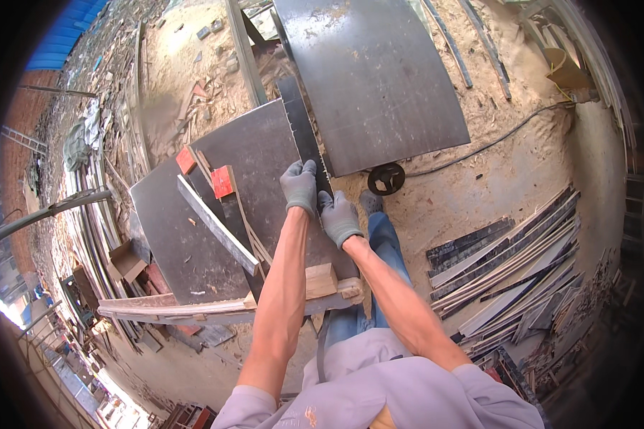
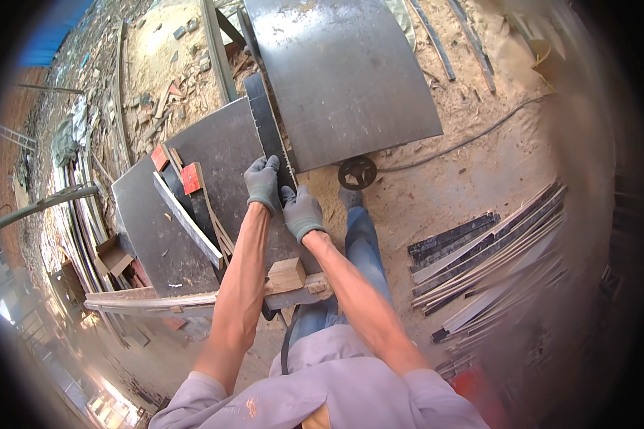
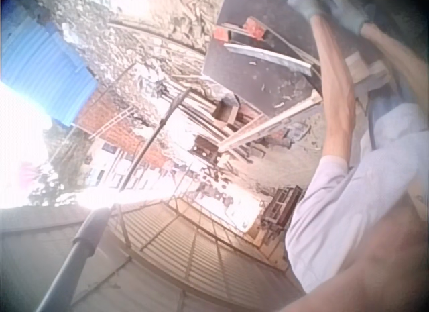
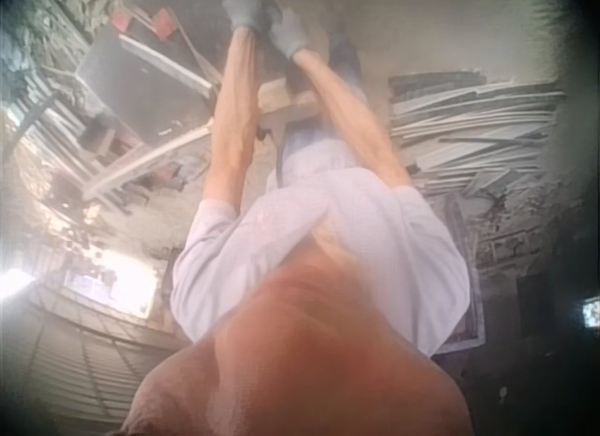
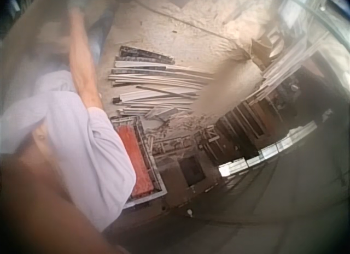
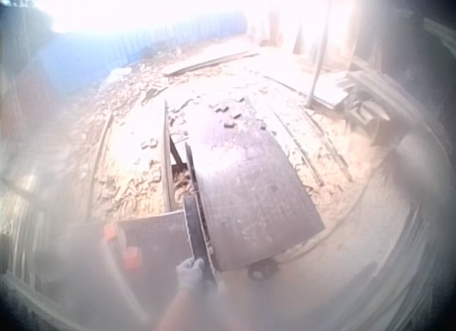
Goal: The person sits on the floor and uses a red nail gun to fasten small wooden pieces together. They repeatedly pick up pieces, align them, and drive nails into them. Later, the person stands and places the assembled pieces onto a metal table.
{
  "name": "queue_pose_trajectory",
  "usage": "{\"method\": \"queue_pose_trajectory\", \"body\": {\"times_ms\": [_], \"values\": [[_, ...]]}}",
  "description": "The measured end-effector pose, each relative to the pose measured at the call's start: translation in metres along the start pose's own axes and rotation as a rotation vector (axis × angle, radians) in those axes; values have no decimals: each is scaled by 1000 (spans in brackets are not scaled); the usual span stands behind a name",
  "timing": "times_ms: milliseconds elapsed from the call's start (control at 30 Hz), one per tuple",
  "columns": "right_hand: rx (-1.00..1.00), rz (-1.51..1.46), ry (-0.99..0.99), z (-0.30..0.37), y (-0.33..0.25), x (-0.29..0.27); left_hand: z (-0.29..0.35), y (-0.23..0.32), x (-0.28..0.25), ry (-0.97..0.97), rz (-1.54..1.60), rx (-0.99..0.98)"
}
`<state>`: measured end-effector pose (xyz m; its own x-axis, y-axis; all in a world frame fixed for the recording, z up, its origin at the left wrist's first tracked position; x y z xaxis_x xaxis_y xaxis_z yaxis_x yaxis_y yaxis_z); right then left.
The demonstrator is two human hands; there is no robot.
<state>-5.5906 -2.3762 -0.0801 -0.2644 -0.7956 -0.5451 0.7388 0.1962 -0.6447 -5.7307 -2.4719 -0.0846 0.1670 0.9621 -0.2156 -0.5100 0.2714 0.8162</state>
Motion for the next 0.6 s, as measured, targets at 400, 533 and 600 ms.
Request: {"method": "queue_pose_trajectory", "body": {"times_ms": [400, 533, 600], "values": [[1, 13, 12, -4, 4, 3, -3, -4, 3, -3, 12, -37], [-7, 10, 6, -7, 1, 4, -9, -7, 1, 2, 37, -49], [-1, 17, 15, -9, 2, 3, -8, -4, 4, -3, 54, -51]]}}
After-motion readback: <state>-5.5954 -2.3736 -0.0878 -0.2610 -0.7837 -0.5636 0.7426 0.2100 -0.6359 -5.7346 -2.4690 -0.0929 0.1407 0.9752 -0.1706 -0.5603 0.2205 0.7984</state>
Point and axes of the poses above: each hand's wrist, its own z-axis away from the middle knuckle, its own x-axis out of the palm, y = z × x, the point moved 10 cm from there along -z, towards the middle knuckle, and after that the axes turned 1 degree about -x, right-handed, at the moved point
